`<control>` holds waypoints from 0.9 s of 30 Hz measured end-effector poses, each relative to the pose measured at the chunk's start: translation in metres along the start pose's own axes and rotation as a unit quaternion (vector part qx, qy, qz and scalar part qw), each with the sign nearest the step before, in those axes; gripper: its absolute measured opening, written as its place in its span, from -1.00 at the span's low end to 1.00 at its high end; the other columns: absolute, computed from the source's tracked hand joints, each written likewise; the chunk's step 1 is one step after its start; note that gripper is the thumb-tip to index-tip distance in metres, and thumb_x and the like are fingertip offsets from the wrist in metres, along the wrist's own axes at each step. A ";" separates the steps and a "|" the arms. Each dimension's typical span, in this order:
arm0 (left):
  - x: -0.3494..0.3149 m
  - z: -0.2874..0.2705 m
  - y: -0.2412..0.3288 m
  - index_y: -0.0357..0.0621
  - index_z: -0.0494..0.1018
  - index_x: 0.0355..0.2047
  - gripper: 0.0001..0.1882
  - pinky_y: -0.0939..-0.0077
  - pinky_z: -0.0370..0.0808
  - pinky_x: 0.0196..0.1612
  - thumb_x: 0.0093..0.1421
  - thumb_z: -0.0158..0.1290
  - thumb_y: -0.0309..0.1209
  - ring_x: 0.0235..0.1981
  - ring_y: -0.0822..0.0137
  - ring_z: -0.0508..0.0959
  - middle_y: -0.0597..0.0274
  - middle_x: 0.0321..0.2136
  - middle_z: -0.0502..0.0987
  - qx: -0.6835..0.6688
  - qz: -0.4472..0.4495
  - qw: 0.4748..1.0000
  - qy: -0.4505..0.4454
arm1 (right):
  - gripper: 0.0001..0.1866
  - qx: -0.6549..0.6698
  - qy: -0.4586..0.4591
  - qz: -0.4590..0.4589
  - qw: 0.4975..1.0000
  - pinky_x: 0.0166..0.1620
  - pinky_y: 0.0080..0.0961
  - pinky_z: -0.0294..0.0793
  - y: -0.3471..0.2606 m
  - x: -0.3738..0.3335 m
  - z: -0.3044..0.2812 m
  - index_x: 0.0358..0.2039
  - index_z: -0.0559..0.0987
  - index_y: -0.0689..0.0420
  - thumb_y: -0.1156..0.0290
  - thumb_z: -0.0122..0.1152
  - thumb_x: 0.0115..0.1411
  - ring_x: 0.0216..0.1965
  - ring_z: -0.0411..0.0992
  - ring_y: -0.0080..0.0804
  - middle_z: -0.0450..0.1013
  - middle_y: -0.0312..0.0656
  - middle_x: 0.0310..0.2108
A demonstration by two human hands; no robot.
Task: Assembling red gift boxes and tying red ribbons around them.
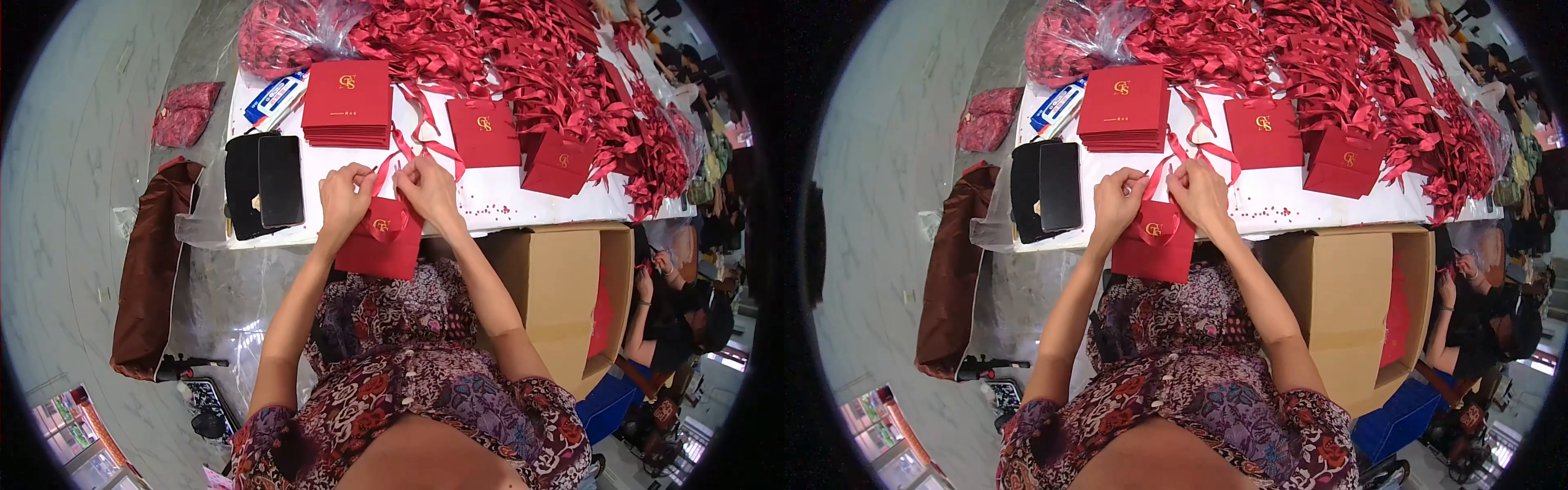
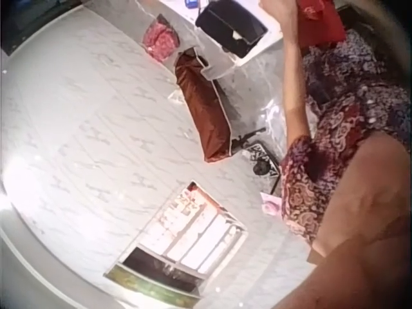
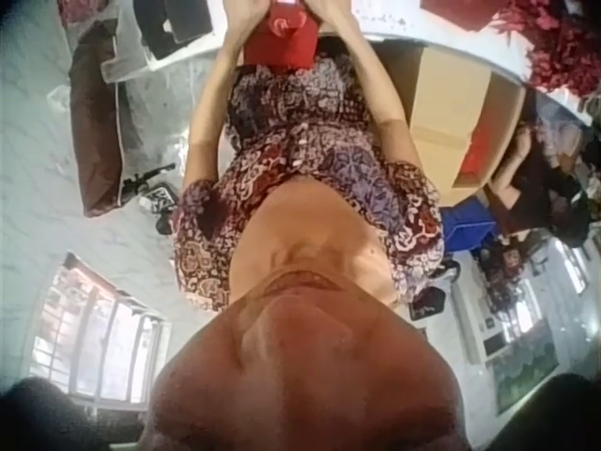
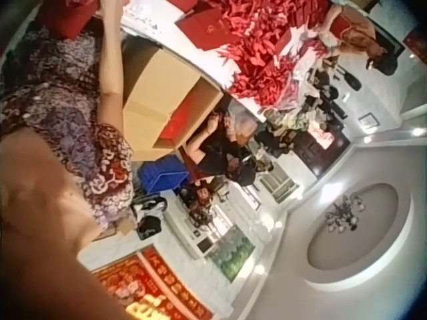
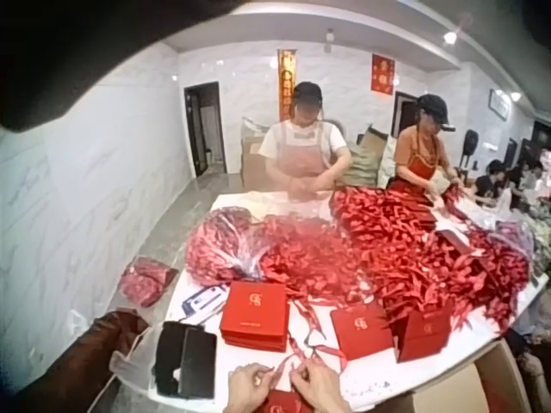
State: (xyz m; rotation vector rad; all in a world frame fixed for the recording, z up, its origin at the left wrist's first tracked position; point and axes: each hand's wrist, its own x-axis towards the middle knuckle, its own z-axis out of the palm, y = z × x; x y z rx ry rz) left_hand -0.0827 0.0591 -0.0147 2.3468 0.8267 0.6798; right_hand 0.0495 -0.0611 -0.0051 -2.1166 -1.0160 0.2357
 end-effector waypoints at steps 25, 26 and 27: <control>-0.010 -0.002 0.018 -0.33 0.55 -0.03 -0.74 0.70 0.51 -0.18 0.30 0.05 -0.53 -0.29 0.54 0.58 0.20 -0.29 0.64 -0.524 -0.254 0.798 -0.155 | -0.74 0.356 -0.202 0.032 0.912 -0.47 -0.70 0.24 0.018 0.000 0.006 -0.43 0.57 0.22 0.27 0.28 0.25 -0.53 0.30 -0.77 0.45 -0.36 -0.60; -0.011 -0.002 0.020 -0.33 0.54 -0.02 -0.73 0.71 0.50 -0.15 0.30 0.05 -0.52 -0.26 0.56 0.57 0.23 -0.29 0.64 -0.528 -0.255 0.795 -0.155 | -0.73 0.345 -0.178 0.048 0.920 -0.47 -0.69 0.24 0.016 -0.002 0.006 -0.45 0.57 0.23 0.27 0.28 0.24 -0.54 0.30 -0.76 0.44 -0.37 -0.62; -0.012 -0.003 0.017 -0.33 0.54 -0.02 -0.73 0.71 0.50 -0.15 0.30 0.05 -0.52 -0.26 0.56 0.57 0.23 -0.29 0.64 -0.527 -0.255 0.796 -0.154 | -0.73 0.334 -0.156 0.063 0.928 -0.48 -0.68 0.24 0.012 -0.003 0.004 -0.46 0.56 0.23 0.28 0.28 0.23 -0.55 0.30 -0.75 0.42 -0.38 -0.63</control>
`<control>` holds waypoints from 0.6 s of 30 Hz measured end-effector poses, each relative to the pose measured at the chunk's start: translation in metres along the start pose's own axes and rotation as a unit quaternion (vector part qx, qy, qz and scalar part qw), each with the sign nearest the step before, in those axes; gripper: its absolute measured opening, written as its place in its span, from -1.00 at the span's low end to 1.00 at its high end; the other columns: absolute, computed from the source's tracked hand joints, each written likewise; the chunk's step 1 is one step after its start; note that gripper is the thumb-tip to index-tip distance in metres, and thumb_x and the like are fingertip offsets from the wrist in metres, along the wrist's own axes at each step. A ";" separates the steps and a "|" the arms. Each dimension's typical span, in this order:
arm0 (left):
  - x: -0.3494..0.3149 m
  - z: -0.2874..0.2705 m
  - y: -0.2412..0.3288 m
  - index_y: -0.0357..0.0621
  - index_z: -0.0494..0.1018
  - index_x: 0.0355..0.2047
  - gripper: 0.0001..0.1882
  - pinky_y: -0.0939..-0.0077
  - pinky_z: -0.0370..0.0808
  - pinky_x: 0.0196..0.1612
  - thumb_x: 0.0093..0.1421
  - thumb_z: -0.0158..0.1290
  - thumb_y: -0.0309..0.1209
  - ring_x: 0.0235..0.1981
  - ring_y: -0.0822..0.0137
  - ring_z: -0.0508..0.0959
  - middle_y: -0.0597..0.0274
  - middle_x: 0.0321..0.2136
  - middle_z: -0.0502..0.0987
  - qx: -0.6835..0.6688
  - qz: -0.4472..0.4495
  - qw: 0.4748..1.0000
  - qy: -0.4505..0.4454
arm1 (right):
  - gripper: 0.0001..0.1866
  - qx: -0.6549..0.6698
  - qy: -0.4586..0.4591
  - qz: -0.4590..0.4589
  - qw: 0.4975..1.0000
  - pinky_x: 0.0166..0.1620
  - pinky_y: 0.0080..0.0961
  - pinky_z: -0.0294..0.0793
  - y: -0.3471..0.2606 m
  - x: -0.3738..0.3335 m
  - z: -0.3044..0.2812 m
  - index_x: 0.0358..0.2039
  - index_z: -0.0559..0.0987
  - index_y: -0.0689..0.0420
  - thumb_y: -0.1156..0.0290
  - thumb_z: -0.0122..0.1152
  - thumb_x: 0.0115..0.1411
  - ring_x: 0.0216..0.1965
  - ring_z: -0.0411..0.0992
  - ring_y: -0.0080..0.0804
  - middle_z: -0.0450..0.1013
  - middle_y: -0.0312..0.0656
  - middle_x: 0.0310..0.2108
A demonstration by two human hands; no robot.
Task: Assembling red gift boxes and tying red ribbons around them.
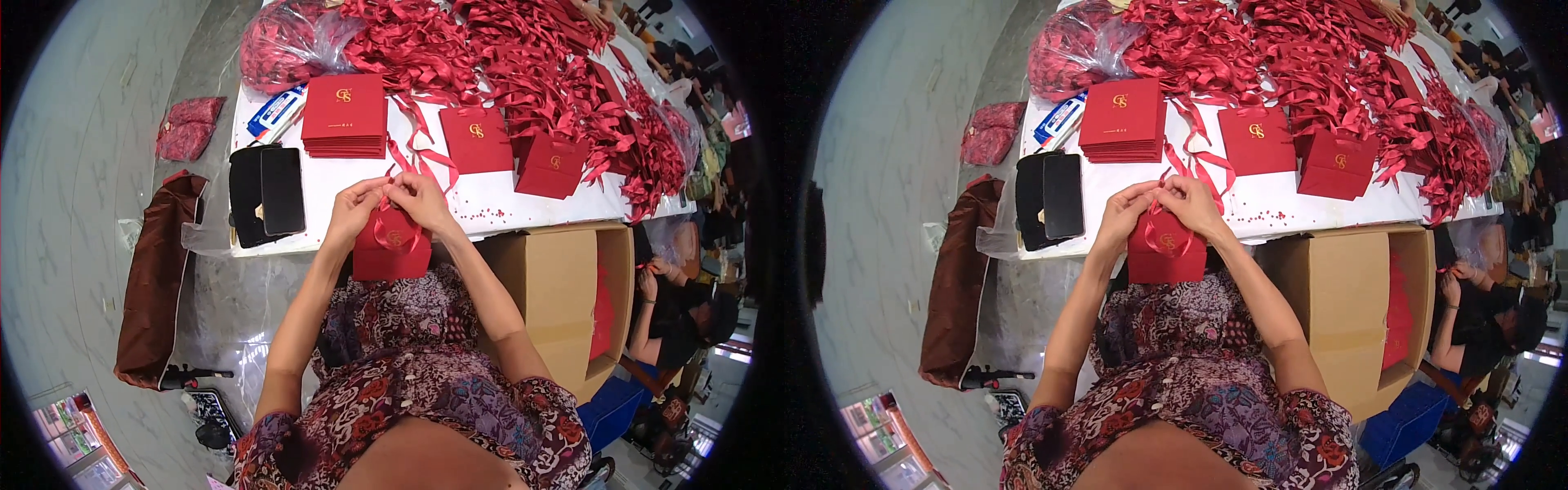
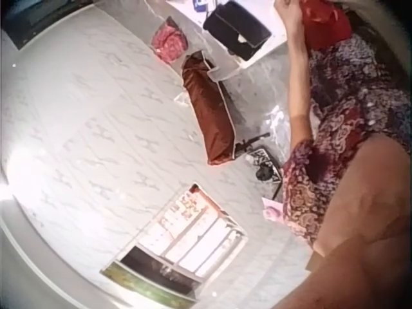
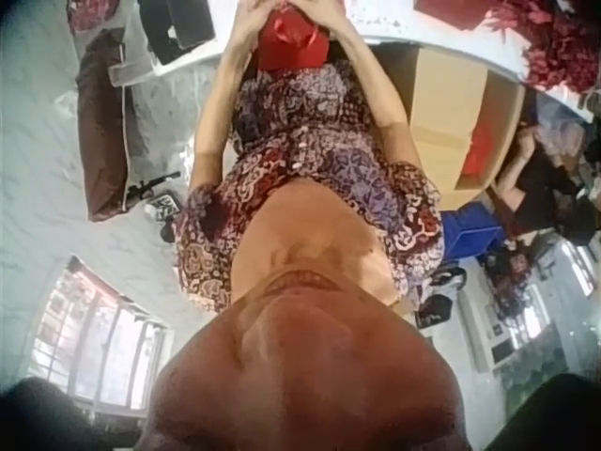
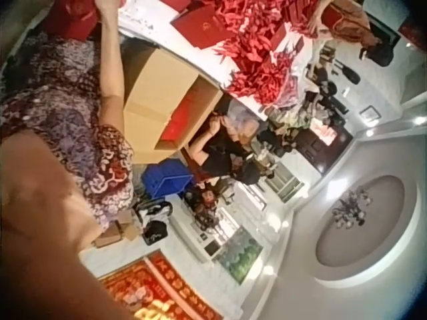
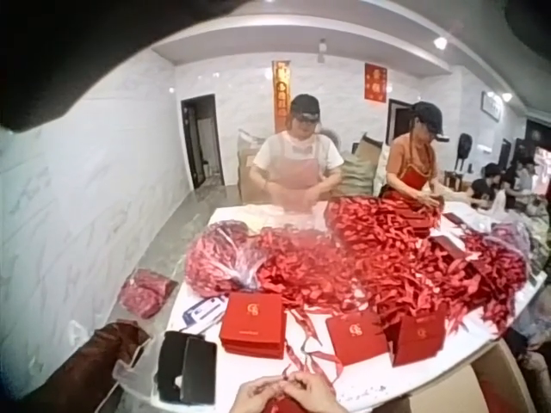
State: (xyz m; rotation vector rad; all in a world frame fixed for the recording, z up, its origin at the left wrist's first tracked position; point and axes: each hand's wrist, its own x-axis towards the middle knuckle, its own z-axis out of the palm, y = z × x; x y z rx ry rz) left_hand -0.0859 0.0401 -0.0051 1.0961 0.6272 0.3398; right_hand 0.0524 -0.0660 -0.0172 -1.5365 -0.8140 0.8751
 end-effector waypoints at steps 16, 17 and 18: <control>-0.053 0.012 -0.012 -0.30 0.26 0.11 -0.53 0.47 0.37 0.12 0.20 0.09 -0.58 -0.01 0.37 0.46 0.10 -0.07 0.50 0.194 0.163 0.964 -0.075 | -0.70 -0.145 0.199 -0.041 0.968 -0.45 -0.50 0.37 -0.028 0.043 -0.043 -0.48 0.61 0.26 0.24 0.32 0.15 -0.59 0.42 -0.52 0.49 -0.19 -0.65; -0.054 0.012 -0.012 -0.30 0.26 0.11 -0.53 0.47 0.37 0.12 0.20 0.09 -0.58 -0.01 0.37 0.46 0.10 -0.07 0.50 0.194 0.166 0.963 -0.080 | -0.70 -0.144 0.201 -0.061 0.967 -0.45 -0.50 0.37 -0.025 0.042 -0.039 -0.47 0.61 0.26 0.23 0.33 0.15 -0.59 0.43 -0.52 0.47 -0.19 -0.66; -0.055 0.008 -0.010 -0.29 0.26 0.11 -0.53 0.47 0.36 0.12 0.20 0.09 -0.58 0.00 0.37 0.46 0.10 -0.06 0.50 0.201 0.166 0.963 -0.069 | -0.69 -0.143 0.202 -0.081 0.966 -0.44 -0.50 0.38 -0.025 0.042 -0.037 -0.46 0.61 0.26 0.22 0.33 0.15 -0.59 0.43 -0.51 0.46 -0.20 -0.67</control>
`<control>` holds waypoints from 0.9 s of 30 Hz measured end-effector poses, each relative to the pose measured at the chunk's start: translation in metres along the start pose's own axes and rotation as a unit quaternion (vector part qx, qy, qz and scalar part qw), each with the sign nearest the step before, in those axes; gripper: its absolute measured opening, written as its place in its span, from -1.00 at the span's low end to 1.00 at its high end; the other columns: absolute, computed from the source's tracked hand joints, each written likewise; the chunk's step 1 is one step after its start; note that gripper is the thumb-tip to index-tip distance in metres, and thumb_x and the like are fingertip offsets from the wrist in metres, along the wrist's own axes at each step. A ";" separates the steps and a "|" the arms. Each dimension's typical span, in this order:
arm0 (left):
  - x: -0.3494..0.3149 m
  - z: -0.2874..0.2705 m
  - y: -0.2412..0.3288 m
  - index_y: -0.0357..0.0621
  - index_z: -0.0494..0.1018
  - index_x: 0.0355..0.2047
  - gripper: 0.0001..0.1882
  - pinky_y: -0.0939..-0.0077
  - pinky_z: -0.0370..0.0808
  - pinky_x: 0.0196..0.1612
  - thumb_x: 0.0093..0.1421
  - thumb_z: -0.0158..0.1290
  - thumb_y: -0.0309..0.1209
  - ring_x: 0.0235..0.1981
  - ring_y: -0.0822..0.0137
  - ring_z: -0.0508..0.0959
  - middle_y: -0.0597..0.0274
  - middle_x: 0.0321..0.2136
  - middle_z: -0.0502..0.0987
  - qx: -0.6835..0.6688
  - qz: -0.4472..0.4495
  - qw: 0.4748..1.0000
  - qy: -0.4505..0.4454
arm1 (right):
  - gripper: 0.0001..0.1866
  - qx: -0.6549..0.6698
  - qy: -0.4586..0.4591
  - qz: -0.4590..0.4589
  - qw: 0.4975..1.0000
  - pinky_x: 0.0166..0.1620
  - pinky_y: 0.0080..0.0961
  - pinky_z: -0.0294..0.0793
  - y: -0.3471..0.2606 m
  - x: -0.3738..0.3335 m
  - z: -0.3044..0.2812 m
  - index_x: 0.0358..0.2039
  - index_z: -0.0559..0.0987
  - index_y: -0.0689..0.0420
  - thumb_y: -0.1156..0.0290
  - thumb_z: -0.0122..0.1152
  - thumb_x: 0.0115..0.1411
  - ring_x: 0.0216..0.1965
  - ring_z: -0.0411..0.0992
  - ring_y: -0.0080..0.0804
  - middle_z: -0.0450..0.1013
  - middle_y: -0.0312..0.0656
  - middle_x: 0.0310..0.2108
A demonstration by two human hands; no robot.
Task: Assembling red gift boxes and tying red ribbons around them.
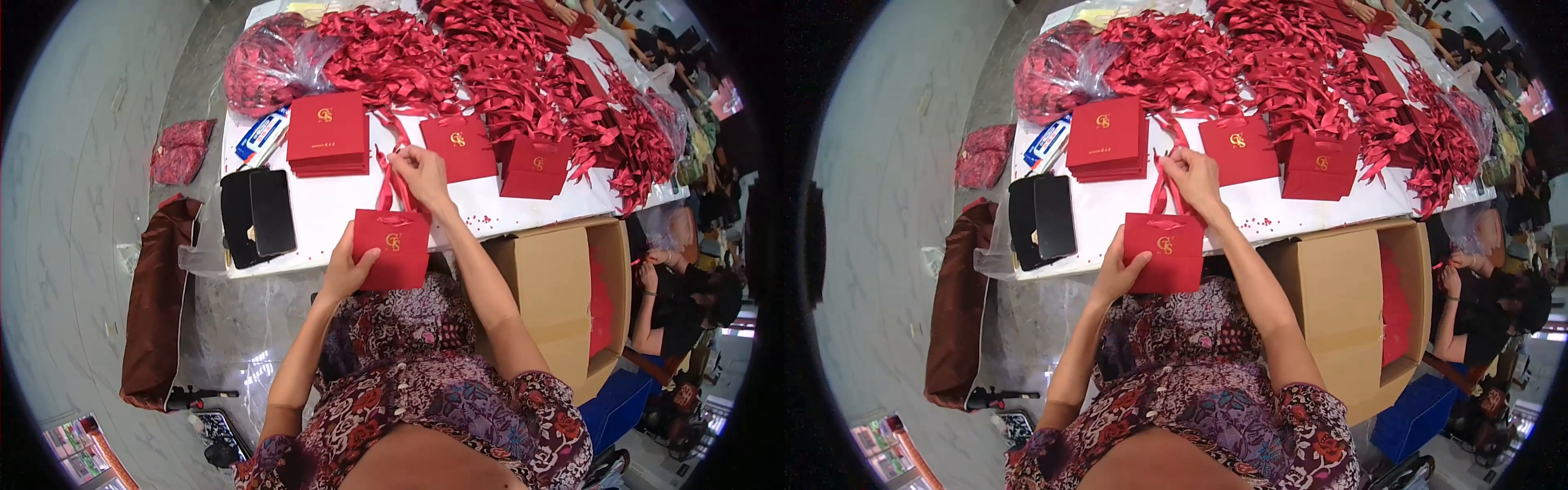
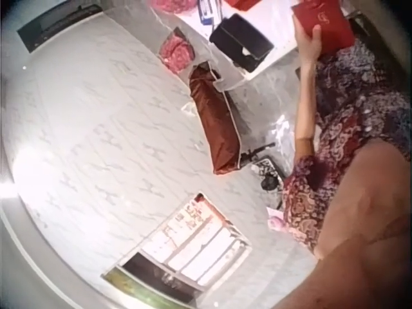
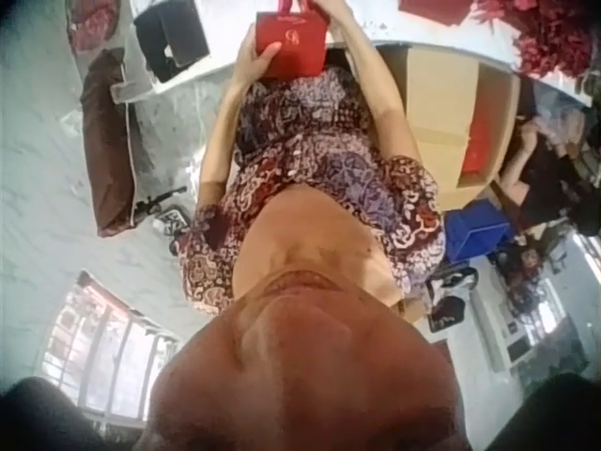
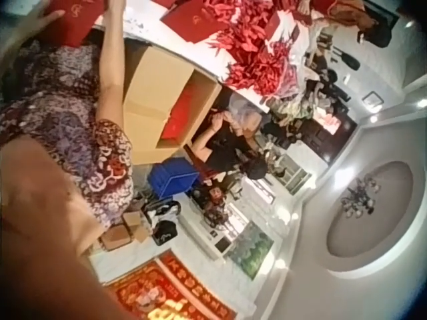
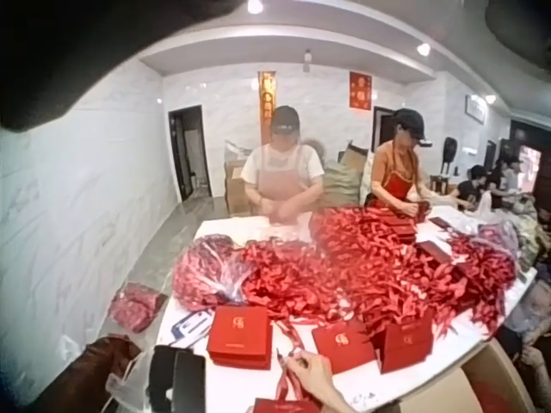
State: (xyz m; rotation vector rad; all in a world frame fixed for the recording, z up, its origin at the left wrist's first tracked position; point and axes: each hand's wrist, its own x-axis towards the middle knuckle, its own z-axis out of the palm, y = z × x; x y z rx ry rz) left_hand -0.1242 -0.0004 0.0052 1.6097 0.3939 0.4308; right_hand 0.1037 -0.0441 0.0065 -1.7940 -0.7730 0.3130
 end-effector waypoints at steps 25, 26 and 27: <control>0.226 0.105 -0.037 -0.37 -0.02 0.31 -0.05 0.06 0.29 0.20 0.05 0.29 -0.31 0.16 -0.24 0.33 -0.38 0.11 0.30 0.096 0.019 0.987 0.131 | -0.74 -0.222 0.090 -0.170 0.956 -0.05 -0.21 0.36 0.033 -0.085 -0.023 -0.21 0.58 0.14 0.37 0.35 0.07 -0.10 0.39 -0.10 0.43 -0.08 -0.16; 0.225 0.109 -0.046 -0.36 -0.02 0.32 -0.04 0.05 0.26 0.21 0.04 0.30 -0.33 0.19 -0.24 0.28 -0.38 0.15 0.25 0.123 0.046 0.979 0.154 | -0.74 -0.220 0.085 -0.176 0.956 -0.05 -0.21 0.36 0.032 -0.084 -0.022 -0.21 0.58 0.14 0.37 0.35 0.07 -0.10 0.39 -0.10 0.43 -0.08 -0.16; 0.222 0.114 -0.045 -0.36 -0.02 0.32 -0.04 0.05 0.26 0.21 0.04 0.30 -0.33 0.19 -0.24 0.28 -0.38 0.15 0.25 0.122 0.045 0.980 0.154 | -0.74 -0.227 0.091 -0.167 0.955 -0.06 -0.21 0.36 0.033 -0.085 -0.025 -0.22 0.58 0.14 0.37 0.35 0.07 -0.10 0.39 -0.10 0.43 -0.07 -0.17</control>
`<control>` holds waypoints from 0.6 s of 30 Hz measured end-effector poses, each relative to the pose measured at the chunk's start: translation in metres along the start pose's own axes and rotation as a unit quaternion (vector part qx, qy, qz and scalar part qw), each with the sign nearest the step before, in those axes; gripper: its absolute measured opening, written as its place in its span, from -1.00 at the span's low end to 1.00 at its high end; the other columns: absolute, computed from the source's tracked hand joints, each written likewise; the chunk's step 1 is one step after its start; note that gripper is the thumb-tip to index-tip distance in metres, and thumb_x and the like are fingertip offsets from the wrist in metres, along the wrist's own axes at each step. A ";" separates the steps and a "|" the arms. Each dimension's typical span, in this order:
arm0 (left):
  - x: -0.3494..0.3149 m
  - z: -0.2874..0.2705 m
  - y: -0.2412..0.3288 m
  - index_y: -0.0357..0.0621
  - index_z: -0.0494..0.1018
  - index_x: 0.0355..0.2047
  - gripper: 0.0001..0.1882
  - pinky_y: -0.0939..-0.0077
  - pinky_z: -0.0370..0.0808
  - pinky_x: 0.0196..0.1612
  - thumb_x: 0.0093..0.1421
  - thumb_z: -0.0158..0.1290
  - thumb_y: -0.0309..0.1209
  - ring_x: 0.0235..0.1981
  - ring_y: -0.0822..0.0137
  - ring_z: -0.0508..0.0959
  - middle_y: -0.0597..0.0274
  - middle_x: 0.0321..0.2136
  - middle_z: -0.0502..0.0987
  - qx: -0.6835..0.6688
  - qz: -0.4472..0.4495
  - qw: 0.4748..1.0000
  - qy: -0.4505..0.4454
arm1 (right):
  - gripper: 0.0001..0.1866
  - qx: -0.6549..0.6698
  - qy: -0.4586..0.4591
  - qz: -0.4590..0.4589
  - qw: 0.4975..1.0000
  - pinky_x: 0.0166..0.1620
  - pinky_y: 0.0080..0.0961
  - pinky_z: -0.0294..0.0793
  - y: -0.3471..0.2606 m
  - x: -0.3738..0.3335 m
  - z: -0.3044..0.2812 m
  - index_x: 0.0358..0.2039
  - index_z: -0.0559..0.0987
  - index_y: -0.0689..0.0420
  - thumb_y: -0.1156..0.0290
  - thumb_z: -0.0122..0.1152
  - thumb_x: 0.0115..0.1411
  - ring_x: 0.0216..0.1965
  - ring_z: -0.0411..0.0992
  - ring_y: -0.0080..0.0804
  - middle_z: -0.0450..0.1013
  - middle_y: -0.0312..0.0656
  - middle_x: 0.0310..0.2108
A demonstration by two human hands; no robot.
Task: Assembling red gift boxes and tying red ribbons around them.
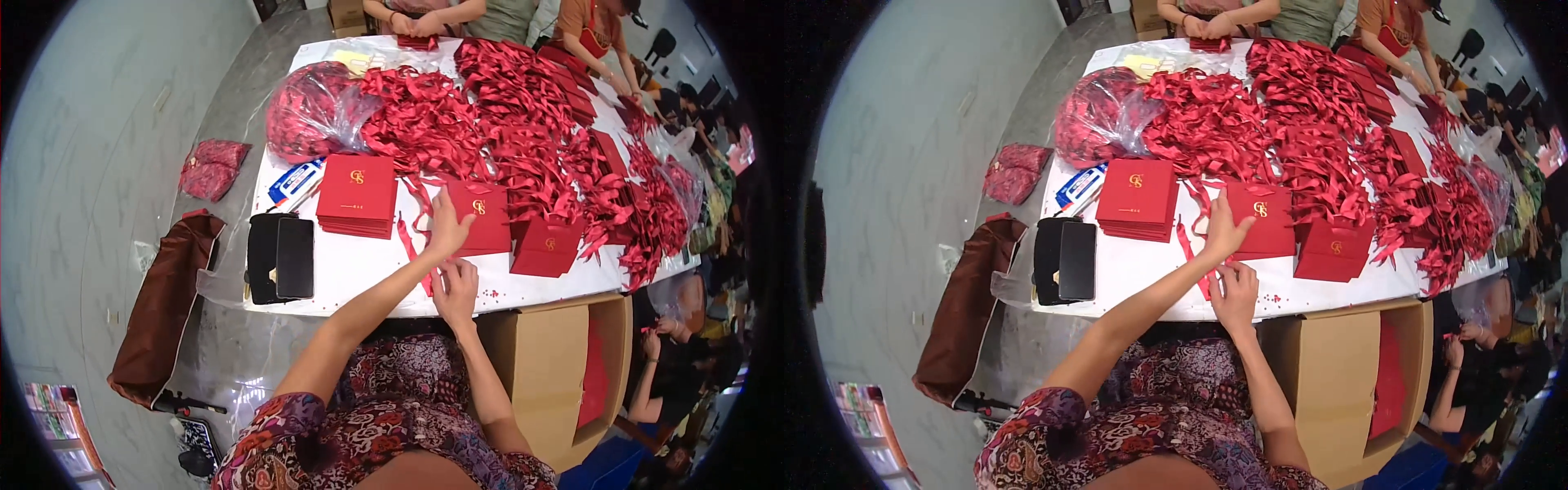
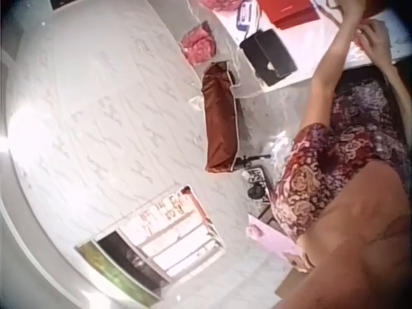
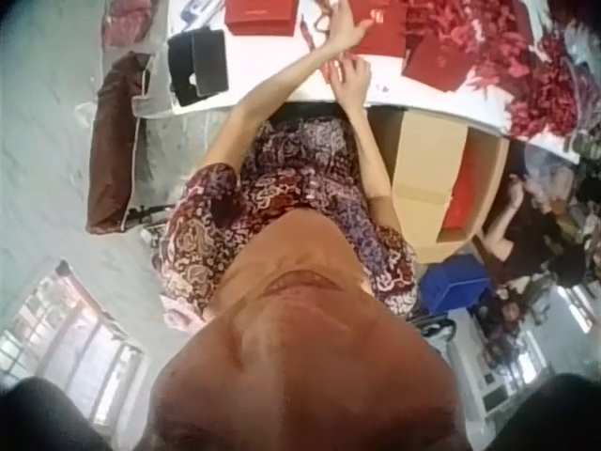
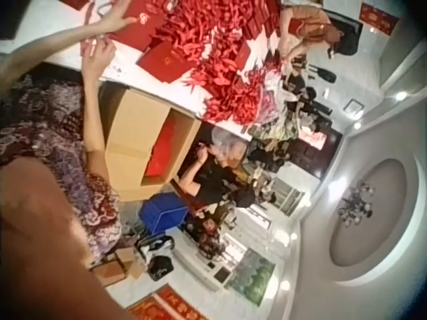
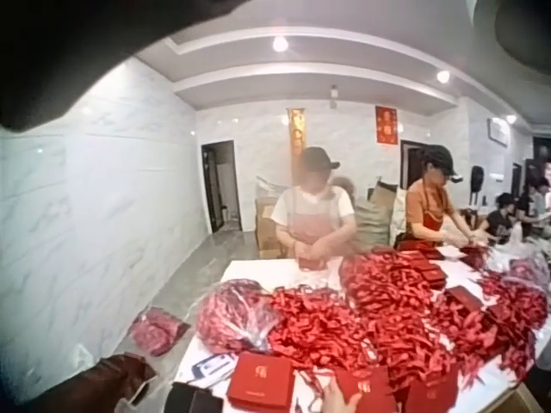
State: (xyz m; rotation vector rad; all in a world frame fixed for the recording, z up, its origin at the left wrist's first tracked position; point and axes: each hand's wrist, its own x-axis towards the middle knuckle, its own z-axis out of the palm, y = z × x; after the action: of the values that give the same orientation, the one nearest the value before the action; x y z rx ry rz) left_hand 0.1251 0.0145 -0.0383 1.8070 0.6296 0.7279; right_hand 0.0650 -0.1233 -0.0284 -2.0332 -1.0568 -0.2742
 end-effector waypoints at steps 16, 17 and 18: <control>-0.034 -0.178 0.031 -0.04 0.21 0.31 -0.14 -0.03 0.11 0.26 -0.02 0.31 -0.33 0.30 -0.12 0.16 -0.13 0.32 0.12 0.434 0.166 0.884 0.041 | -0.77 -0.004 0.024 -0.005 1.000 -0.07 -0.21 0.36 -0.002 0.000 -0.004 -0.23 0.59 0.13 0.40 0.32 0.08 -0.13 0.39 -0.10 0.43 -0.07 -0.20; -0.036 -0.182 0.024 -0.04 0.24 0.30 -0.19 0.01 0.14 0.22 0.00 0.26 -0.39 0.25 -0.07 0.22 -0.10 0.30 0.17 0.447 0.152 0.881 0.026 | -0.78 0.000 0.024 -0.006 1.000 -0.07 -0.21 0.36 -0.002 -0.001 -0.003 -0.23 0.59 0.13 0.40 0.32 0.08 -0.13 0.39 -0.10 0.43 -0.07 -0.20; -0.036 -0.185 0.019 -0.03 0.26 0.28 -0.23 0.05 0.18 0.19 0.02 0.22 -0.46 0.21 -0.03 0.28 -0.07 0.29 0.22 0.459 0.138 0.878 0.012 | -0.78 0.004 0.024 -0.007 1.000 -0.07 -0.21 0.36 -0.002 0.000 -0.003 -0.24 0.59 0.12 0.40 0.32 0.08 -0.14 0.39 -0.11 0.42 -0.07 -0.21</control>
State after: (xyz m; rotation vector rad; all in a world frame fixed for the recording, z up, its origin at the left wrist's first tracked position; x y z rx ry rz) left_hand -0.0331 0.0980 0.0234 2.8140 0.8206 0.6849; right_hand 0.0636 -0.1248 -0.0254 -2.0034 -1.0410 -0.3233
